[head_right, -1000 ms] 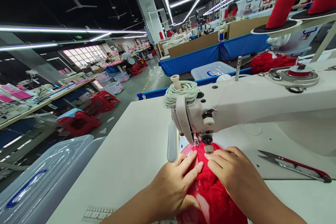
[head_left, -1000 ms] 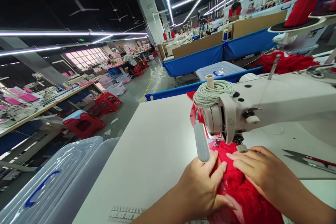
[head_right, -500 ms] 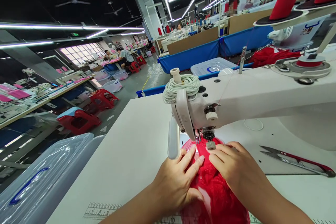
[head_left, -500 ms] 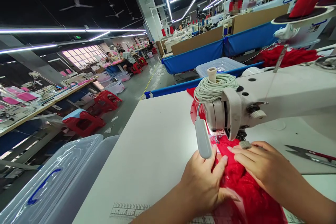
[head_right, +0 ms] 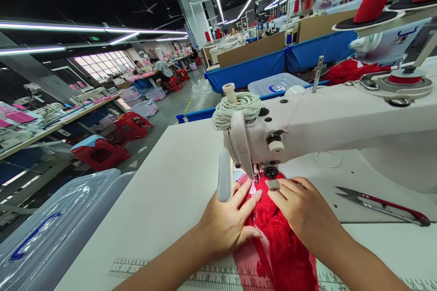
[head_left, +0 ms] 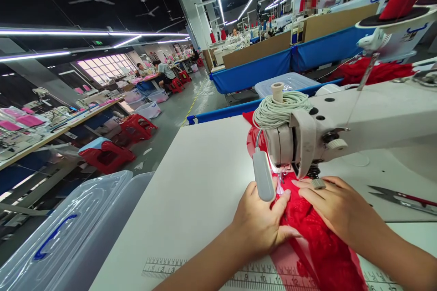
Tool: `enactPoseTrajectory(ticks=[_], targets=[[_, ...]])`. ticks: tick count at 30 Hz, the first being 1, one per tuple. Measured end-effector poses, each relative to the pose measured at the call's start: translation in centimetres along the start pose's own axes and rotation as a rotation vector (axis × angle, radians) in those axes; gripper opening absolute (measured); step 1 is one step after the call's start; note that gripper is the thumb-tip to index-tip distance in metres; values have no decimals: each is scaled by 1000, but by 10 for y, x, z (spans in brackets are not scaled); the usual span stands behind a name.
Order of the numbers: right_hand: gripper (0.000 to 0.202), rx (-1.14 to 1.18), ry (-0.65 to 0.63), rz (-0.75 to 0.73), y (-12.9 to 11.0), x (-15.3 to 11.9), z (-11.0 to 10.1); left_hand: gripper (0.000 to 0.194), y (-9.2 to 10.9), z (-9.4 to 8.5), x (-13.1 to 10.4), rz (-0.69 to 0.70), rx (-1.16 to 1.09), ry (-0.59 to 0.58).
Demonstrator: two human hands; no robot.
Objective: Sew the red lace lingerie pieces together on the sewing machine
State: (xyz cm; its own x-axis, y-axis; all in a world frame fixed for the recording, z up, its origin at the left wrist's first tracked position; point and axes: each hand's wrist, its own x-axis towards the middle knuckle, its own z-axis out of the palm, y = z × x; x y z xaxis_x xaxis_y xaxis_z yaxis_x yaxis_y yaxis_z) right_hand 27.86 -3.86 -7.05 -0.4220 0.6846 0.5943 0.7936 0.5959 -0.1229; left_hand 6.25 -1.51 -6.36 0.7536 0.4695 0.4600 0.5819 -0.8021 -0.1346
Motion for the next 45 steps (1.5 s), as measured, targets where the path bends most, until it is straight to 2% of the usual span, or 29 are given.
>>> enactPoseTrajectory(ticks=[4, 7, 9, 11, 14, 20, 23, 30, 34, 36, 41, 45], targets=[[37, -62, -9, -63, 3, -3, 3, 86, -4, -2, 3, 15, -37, 16], [48, -45, 31, -97, 3, -5, 4, 85, -7, -7, 4, 148, -126, -48], [45, 20, 59, -96, 1, -6, 4, 75, -8, -10, 3, 223, -173, -86], [39, 77, 71, -106, 0, -5, 4, 62, -8, -11, 2, 241, -186, -88], [34, 89, 98, -118, -1, -5, 4, 56, -6, -13, 1, 190, -176, -95], [31, 90, 91, -107, -2, -5, 4, 74, 3, -14, 2, 88, -118, -127], [30, 63, 107, -112, -1, -6, 6, 77, 5, -13, 0, 78, -108, -99], [33, 15, 105, -92, 1, -8, 7, 69, 5, -9, -5, 76, -56, -20], [33, 20, 120, -89, 0, -6, 5, 71, 7, -7, -5, 65, -33, 30], [32, 10, 120, -92, 1, -6, 4, 75, 7, -6, -6, 60, -20, 25], [30, 2, 73, -69, 2, -5, 5, 83, 5, -4, -4, 69, 14, -73], [26, 11, 51, -49, 3, -4, 6, 83, 4, -3, -1, 75, 38, -48]])
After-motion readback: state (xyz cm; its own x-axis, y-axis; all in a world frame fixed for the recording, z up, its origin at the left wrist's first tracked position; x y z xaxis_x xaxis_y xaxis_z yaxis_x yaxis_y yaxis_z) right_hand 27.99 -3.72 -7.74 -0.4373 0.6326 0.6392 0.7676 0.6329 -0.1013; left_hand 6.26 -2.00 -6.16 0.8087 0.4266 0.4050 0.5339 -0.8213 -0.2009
